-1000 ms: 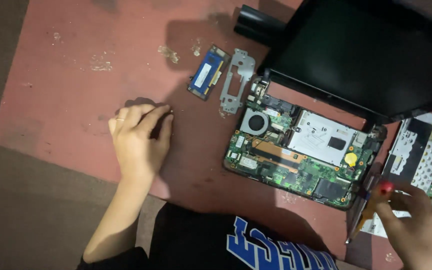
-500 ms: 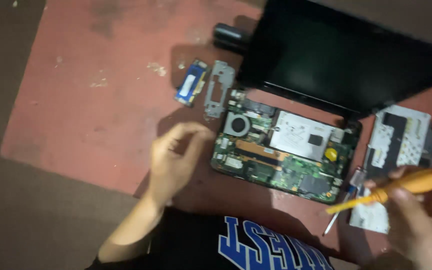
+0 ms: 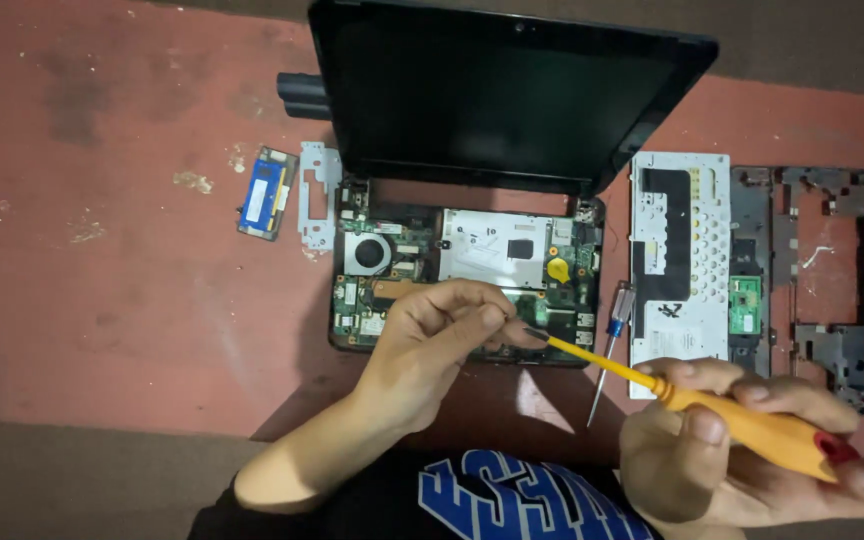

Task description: Disassembling and reassembling internal components of a laptop using a screwdriver

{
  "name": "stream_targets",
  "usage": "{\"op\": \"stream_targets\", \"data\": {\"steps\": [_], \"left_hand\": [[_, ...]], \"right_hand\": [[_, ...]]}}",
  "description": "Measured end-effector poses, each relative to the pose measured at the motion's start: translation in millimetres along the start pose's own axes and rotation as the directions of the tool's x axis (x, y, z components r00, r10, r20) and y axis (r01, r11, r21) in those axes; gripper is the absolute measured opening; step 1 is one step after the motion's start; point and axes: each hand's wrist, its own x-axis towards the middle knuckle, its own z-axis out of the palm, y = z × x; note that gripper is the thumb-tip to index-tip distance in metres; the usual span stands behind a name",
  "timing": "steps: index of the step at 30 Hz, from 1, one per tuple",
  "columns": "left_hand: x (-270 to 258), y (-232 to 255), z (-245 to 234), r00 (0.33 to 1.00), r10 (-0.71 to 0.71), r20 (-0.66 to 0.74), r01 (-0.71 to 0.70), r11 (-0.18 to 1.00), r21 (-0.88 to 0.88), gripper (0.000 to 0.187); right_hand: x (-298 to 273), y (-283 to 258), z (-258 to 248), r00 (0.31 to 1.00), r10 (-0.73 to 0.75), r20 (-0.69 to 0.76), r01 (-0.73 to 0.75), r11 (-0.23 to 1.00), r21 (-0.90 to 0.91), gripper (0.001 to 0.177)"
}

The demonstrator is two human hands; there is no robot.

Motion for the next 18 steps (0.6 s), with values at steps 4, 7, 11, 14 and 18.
{"op": "stream_targets", "data": {"steps": [4,7,11,14,18], "left_hand": [[0.8,-4.7,7.1,1.000,-0.001,-0.004,0.001,0.999,-0.034,0.011],[0.6,-9.4,8.1,0.998,-0.021,-0.051,0.023,0.999,0.028,0.009],[1.0,-12.6,9.0,0.997,-0.029,-0.071,0.029,1.000,0.003,0.010],[1.0,-16.4,8.7,0.995,-0.058,-0.082,0.055,0.998,-0.033,0.012],[2.8,-18.6,11.2,0.995,-0.079,-0.063,0.069,0.986,-0.149,0.011]], "right_hand": [[-2.3,-6.9,7.9,1.000,-0.007,-0.027,0.004,0.993,-0.116,0.072],[2.9,-13.1,20.0,0.996,-0.080,0.037,0.082,0.994,-0.078,0.056],[0.1,-18.8,16.1,0.998,0.025,0.061,-0.016,0.990,-0.143,0.052],[3.5,-31.9,25.8,0.992,0.000,0.127,0.032,0.968,-0.249,0.051],[10.5,-9.7,27.6,0.978,-0.186,0.096,0.199,0.968,-0.153,0.043]]}}
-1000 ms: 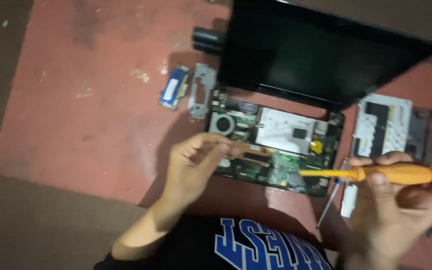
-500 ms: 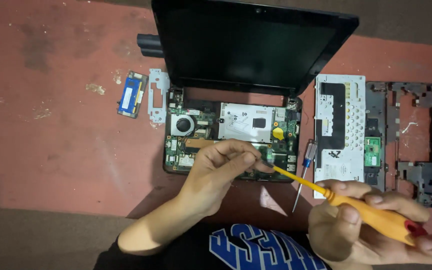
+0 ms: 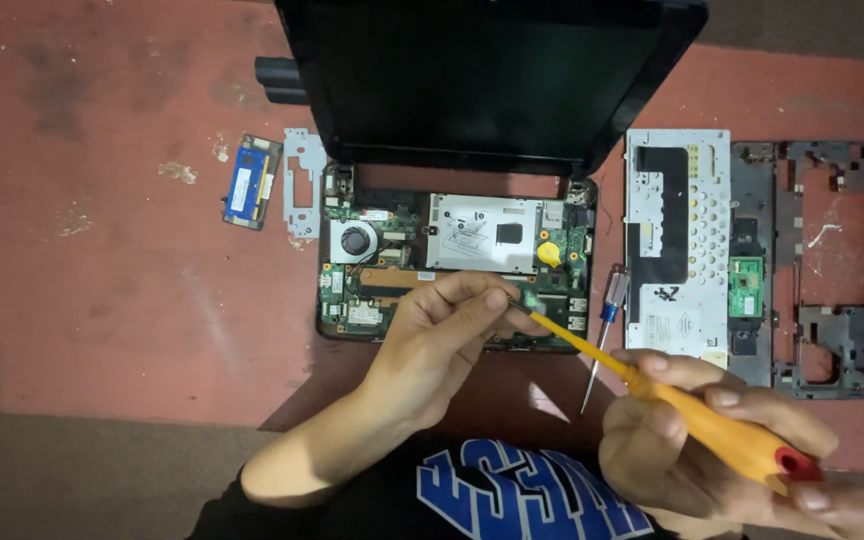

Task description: Disassembling and reassembling internal components of a laptop using a screwdriver

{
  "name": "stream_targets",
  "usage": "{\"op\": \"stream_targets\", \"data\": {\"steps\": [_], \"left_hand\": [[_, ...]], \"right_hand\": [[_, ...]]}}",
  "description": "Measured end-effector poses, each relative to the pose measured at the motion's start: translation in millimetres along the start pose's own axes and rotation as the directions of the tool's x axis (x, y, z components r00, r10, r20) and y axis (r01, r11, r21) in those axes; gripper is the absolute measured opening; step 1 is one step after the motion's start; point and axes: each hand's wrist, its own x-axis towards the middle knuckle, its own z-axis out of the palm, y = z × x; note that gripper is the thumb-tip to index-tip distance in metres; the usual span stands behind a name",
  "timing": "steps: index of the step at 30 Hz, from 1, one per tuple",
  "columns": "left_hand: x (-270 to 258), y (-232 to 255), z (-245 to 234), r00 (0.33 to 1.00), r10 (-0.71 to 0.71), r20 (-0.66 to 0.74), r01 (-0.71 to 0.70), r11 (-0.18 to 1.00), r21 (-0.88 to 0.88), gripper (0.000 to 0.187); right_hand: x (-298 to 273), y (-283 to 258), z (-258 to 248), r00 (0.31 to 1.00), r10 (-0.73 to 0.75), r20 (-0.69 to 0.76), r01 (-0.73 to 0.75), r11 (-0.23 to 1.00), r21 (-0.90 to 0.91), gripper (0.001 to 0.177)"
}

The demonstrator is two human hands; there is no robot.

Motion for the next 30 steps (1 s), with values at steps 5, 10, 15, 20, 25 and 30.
{"op": "stream_targets", "data": {"steps": [5,10,15,20,25,30], "left_hand": [[2.7,-4.5,-2.2,0.999,-0.018,-0.027,0.018,1.000,-0.024,0.011],[5.0,-6.6,-5.2,1.000,-0.007,-0.014,0.007,1.000,-0.008,0.012],[8.7,-12.5,-12.5,0.997,0.054,-0.053,-0.047,0.991,0.123,0.012],[12.8,-18.4,-12.1,0.990,0.053,-0.128,-0.036,0.990,0.135,0.013],[15.0,-16.1,-10.8,0.992,-0.015,-0.122,0.005,0.996,-0.089,0.009],[15.8,-13.9,-10.1,0.988,-0.100,-0.121,0.073,0.975,-0.210,0.010]], "right_hand": [[5.8,-10.5,9.8,1.000,0.021,0.010,-0.019,0.988,-0.150,0.038],[-2.1,-1.3,-6.7,0.994,0.011,0.108,0.012,0.979,-0.202,0.037],[30.8,-32.8,-2.6,0.899,0.155,0.409,-0.021,0.949,-0.313,0.049],[22.7,-12.1,-33.6,0.805,0.116,0.582,0.141,0.915,-0.377,0.052],[18.3,-18.3,-29.3,0.778,0.284,0.561,0.110,0.817,-0.567,0.046],[11.2,-1.2,-12.2,0.874,0.064,0.482,0.101,0.946,-0.307,0.043]]}}
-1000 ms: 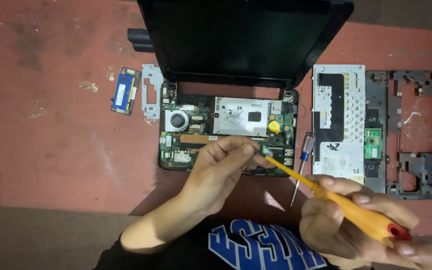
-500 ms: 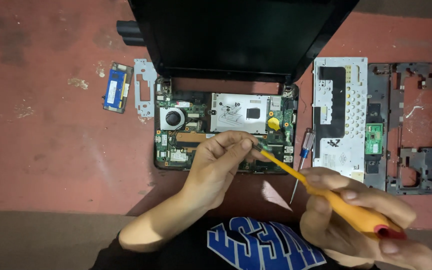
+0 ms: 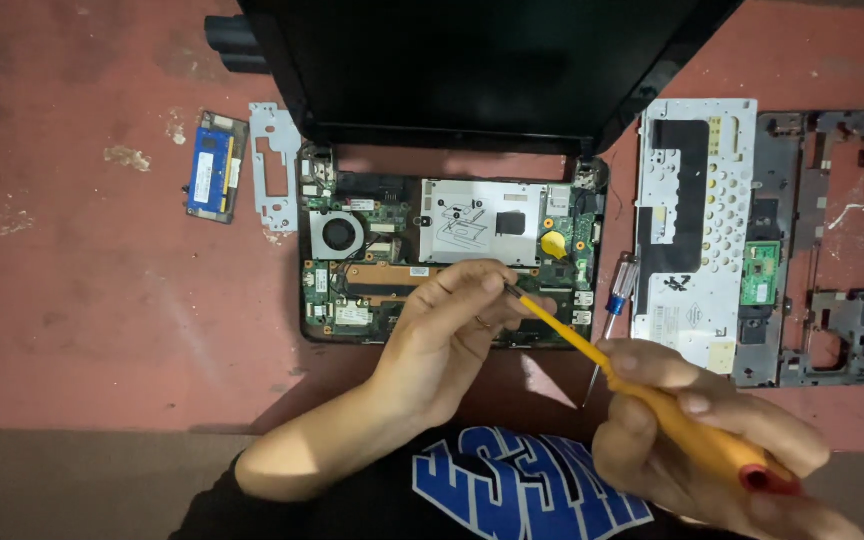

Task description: Disassembling and reassembling internal components of a laptop using a screwdriver

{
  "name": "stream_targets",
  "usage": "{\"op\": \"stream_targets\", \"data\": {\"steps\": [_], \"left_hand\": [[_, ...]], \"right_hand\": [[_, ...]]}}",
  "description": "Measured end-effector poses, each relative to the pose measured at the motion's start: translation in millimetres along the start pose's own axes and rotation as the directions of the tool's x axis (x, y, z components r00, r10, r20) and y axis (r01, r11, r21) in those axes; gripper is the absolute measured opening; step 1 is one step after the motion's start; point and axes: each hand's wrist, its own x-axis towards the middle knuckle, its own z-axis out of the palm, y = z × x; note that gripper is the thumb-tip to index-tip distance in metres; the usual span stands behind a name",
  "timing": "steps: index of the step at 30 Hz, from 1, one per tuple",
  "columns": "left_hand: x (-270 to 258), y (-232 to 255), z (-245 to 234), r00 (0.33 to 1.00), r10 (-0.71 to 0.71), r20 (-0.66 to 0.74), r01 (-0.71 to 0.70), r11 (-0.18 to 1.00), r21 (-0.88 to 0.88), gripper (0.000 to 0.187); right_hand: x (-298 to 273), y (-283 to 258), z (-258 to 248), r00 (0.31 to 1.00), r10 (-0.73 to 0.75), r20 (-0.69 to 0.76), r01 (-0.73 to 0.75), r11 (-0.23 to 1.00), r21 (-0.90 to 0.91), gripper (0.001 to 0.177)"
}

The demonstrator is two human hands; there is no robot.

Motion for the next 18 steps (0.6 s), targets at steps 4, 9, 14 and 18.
{"op": "stream_targets", "data": {"steps": [4,9,14,18], "left_hand": [[0.8,1.2,-1.5,1.000,-0.019,-0.004,0.019,1.000,-0.018,0.006],[2.2,2.8,-1.8,1.000,0.004,0.029,-0.004,1.000,-0.007,0.008],[-0.9,0.8,-7.1,0.999,0.008,0.047,-0.009,1.000,0.022,0.010],[-2.0,-0.8,-9.2,0.996,0.051,0.067,-0.058,0.993,0.102,0.012]], "right_hand": [[-17.0,2.5,-17.7,0.966,0.152,0.210,-0.111,0.974,-0.196,0.014],[-9.0,-1.2,-10.5,0.997,0.080,0.022,-0.081,0.996,0.041,0.027],[-18.1,15.7,-17.5,0.995,-0.091,0.047,0.097,0.986,-0.138,0.010],[-11.2,7.5,-11.0,0.999,-0.041,-0.007,0.039,0.992,-0.123,0.014]]}}
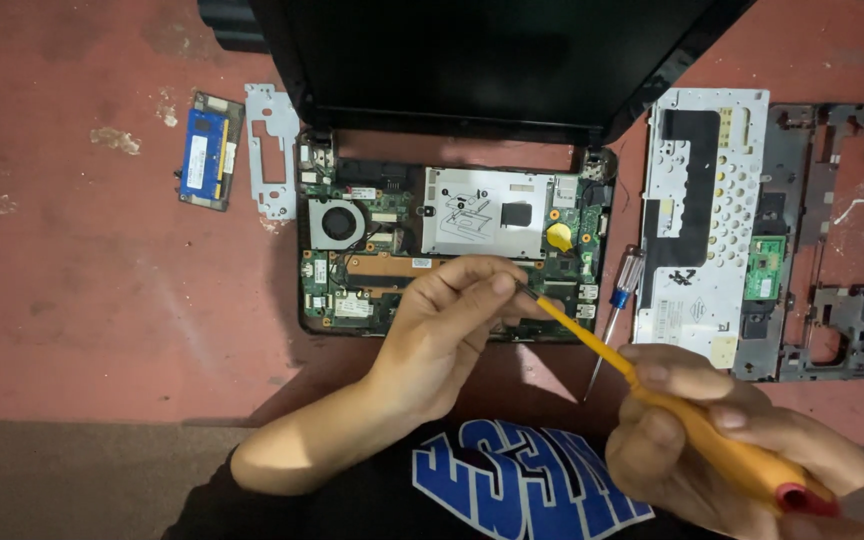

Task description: Disassembling and reassembling internal components of a laptop using a screwdriver

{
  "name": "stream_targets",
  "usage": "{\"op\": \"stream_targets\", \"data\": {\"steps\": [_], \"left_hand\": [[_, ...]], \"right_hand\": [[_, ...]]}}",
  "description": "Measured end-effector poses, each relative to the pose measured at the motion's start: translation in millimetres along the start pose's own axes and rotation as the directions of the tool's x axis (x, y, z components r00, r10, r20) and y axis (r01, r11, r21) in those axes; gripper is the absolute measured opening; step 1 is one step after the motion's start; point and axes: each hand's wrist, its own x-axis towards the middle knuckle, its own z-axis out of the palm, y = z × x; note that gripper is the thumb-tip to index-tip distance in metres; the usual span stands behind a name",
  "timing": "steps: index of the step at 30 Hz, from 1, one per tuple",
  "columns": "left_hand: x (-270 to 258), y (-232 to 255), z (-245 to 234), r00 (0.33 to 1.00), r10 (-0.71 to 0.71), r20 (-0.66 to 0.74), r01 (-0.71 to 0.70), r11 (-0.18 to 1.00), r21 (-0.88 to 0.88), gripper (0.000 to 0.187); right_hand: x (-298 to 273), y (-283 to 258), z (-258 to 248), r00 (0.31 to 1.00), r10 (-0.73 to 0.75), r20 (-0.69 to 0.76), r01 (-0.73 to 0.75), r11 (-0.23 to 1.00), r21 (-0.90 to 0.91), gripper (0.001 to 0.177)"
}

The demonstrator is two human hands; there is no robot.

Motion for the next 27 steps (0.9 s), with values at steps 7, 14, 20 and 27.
{"op": "stream_targets", "data": {"steps": [7,14,20,27], "left_hand": [[1.7,0.5,-1.6,0.989,0.149,0.011,-0.144,0.931,0.336,0.013],[8.7,-1.9,-2.1,0.943,0.278,0.183,-0.319,0.601,0.733,0.034],[16.2,-8.0,-10.7,0.859,0.222,0.462,-0.346,-0.415,0.841,0.036],[16.8,-10.0,-13.3,0.877,0.186,0.444,-0.264,-0.585,0.767,0.030]], "right_hand": [[-45.8,33.8,3.0,0.972,0.200,-0.121,-0.094,0.808,0.582,0.100],[-36.7,71.0,-5.9,0.974,0.220,0.052,-0.196,0.707,0.679,0.066],[8.9,58.2,13.4,0.992,0.128,-0.004,-0.119,0.931,0.344,0.057],[22.3,51.9,23.6,0.986,0.059,0.154,-0.107,0.941,0.321,0.052]]}}
